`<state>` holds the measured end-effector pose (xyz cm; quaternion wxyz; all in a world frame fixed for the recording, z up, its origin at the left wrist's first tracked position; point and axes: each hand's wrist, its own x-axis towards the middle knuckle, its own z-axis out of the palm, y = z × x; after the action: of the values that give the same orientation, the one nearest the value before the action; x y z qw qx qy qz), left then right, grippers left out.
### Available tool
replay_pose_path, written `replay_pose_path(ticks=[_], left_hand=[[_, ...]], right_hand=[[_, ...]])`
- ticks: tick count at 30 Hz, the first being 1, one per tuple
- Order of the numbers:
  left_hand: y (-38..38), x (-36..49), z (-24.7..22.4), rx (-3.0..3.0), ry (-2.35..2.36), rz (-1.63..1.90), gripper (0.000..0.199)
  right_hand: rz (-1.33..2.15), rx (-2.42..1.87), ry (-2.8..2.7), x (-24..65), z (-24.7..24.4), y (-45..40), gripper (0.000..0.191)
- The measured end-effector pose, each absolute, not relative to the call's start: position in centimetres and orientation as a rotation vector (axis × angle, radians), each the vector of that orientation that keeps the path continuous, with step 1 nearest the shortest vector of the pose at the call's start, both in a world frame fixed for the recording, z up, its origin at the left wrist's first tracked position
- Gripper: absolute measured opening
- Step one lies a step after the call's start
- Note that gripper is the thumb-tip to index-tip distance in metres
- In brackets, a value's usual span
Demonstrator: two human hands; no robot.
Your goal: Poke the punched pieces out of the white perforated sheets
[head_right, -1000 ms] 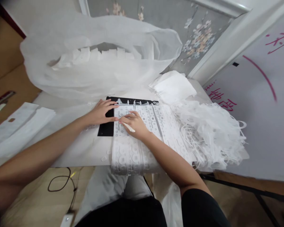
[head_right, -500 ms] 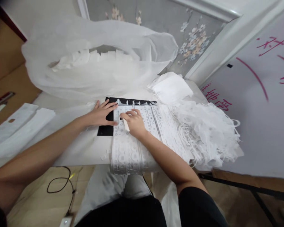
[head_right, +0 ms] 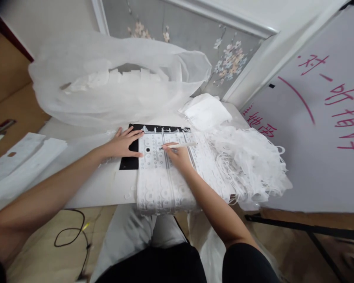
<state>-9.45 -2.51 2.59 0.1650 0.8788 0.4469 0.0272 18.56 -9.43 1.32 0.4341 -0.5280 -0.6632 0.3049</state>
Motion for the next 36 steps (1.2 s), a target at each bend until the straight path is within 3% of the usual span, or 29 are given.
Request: replay_pose_path(ticks=[15,21,25,30,36], left_hand=[[-2.4,-9.5,2.5,2.509,1.283,0.086,0.106],[-2.9,-9.2,2.5,2.507,1.297,0.089,0.113],[-2.9,-9.1,2.4,2.5,1.272,0.055,0.122],[-2.9,-9.2,2.4,2.481,1.253,0.028,0.123],[-3.1,-9.3,2.7,2.491,1.237,0.056,0.122]], right_hand=[[0.676,-1.303,-1.753,18.3,0.9,-8.9,0.024],[0.128,-1.298,-2.179,18.1,1.0,-9.7,0.017],[-0.12,-1.302,-2.33,17.1,1.0,-10.7,0.022],[-0.206,-1.411,-2.148,18.2,1.0,-9.3,0.028],[-0.217,-1.525,-1.376,23.1,3.1,-6.9,0.032]])
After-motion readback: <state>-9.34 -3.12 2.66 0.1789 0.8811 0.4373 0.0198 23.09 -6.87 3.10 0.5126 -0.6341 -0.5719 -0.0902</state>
